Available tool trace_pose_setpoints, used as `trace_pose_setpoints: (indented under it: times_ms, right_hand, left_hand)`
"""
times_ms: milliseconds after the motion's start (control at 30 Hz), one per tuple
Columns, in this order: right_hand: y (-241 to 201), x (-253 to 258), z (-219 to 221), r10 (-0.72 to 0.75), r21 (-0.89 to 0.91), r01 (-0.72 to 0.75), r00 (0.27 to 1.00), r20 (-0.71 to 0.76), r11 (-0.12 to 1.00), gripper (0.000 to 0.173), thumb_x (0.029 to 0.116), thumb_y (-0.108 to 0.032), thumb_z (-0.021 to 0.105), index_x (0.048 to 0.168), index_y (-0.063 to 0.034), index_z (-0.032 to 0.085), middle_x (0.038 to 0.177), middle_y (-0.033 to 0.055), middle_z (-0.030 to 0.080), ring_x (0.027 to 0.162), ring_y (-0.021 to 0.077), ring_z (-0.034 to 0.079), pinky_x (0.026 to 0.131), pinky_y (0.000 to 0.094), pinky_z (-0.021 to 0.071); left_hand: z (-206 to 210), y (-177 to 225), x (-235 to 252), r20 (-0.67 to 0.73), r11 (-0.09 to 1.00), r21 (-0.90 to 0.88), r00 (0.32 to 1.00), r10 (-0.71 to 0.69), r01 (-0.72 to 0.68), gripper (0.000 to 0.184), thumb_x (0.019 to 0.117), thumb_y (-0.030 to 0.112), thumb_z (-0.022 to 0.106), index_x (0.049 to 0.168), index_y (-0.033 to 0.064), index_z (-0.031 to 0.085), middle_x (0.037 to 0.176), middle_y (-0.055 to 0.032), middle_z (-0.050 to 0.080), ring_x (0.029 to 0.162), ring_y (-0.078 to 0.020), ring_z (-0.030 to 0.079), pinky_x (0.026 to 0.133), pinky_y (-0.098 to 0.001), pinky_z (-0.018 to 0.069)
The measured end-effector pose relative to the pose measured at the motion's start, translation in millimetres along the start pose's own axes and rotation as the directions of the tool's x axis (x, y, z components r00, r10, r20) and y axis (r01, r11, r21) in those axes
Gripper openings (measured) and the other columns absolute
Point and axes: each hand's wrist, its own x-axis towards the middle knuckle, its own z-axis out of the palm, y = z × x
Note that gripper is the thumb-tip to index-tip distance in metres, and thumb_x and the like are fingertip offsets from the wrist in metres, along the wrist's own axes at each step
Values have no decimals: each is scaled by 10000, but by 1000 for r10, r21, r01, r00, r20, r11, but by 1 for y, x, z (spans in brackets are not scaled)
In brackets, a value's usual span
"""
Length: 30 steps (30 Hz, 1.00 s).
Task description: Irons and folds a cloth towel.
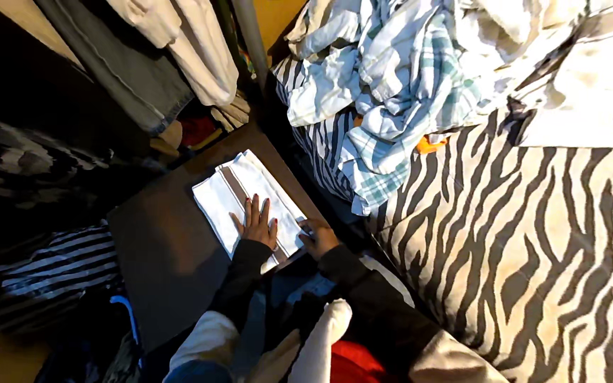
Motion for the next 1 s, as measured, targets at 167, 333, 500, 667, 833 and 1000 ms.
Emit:
trace_pose_setpoints:
  times_ms: [167, 333, 500, 667, 833, 1000]
  right_hand:
    - [-8, 0, 0, -57, -109, 58, 998, 11, 992, 537, 994, 27, 549, 1523, -41, 484, 1578, 192, 470, 1459, 330, 468, 1210, 465, 367]
    - [2, -1, 7, -81, -1, 81, 993, -89, 997, 491, 984, 49, 552, 1472, -10, 542, 1541, 197, 515, 1432, 318, 504, 1200, 438, 394]
    - [16, 2, 12, -63, 18, 68, 972, -227, 998, 328, 1017, -35, 562, 1326, 31, 651, 1408, 274, 590, 1286, 383, 611, 1102, 478, 491]
    - [17, -1, 7, 88, 95, -73, 981, -171, 993, 382, 1042, -63, 534, 1415, 5, 586, 1479, 255, 546, 1361, 380, 558, 1157, 495, 441]
    - [27, -73, -39, -343, -15, 386, 799, -493, 922, 215, 950, -60, 691, 1152, 6, 723, 1138, 219, 701, 1006, 333, 724, 894, 476, 611]
    - [103, -154, -113, -180, -79, 210, 522, -834, 974, 186, 956, -93, 637, 1059, 18, 744, 1019, 160, 745, 877, 246, 739, 811, 416, 626]
  left_hand:
    - [-28, -13, 30, 46, 999, 40, 999, -2, 0, 610, 1070, 492, 385, 1606, 202, 367, 1712, -144, 170, 1584, -393, 80, 1126, -817, -22]
    - [-36, -56, 105, 8, 993, 94, 997, 76, -76, 601, 1070, 457, 424, 1610, 202, 357, 1703, -94, 235, 1582, -399, 95, 1127, -817, -32]
    - [-21, -61, 110, 68, 993, 114, 997, 36, -43, 599, 1064, 490, 414, 1629, 347, 278, 1730, -57, 132, 1589, -382, 39, 1121, -818, -14]
    - [-21, -64, 106, 24, 990, 111, 996, 89, -92, 596, 1050, 498, 413, 1605, 288, 367, 1708, -142, 187, 1563, -471, 90, 1097, -854, 20]
    - [-55, 3, 99, -172, 978, -38, 965, 196, -205, 620, 961, 221, 617, 1535, 48, 458, 1604, -306, 333, 1490, -598, 187, 1101, -843, 72]
    - [-92, 202, 99, -500, 602, -151, 586, 638, -784, 286, 944, 113, 566, 1105, -30, 753, 1106, -212, 742, 1046, -409, 704, 925, -541, 559]
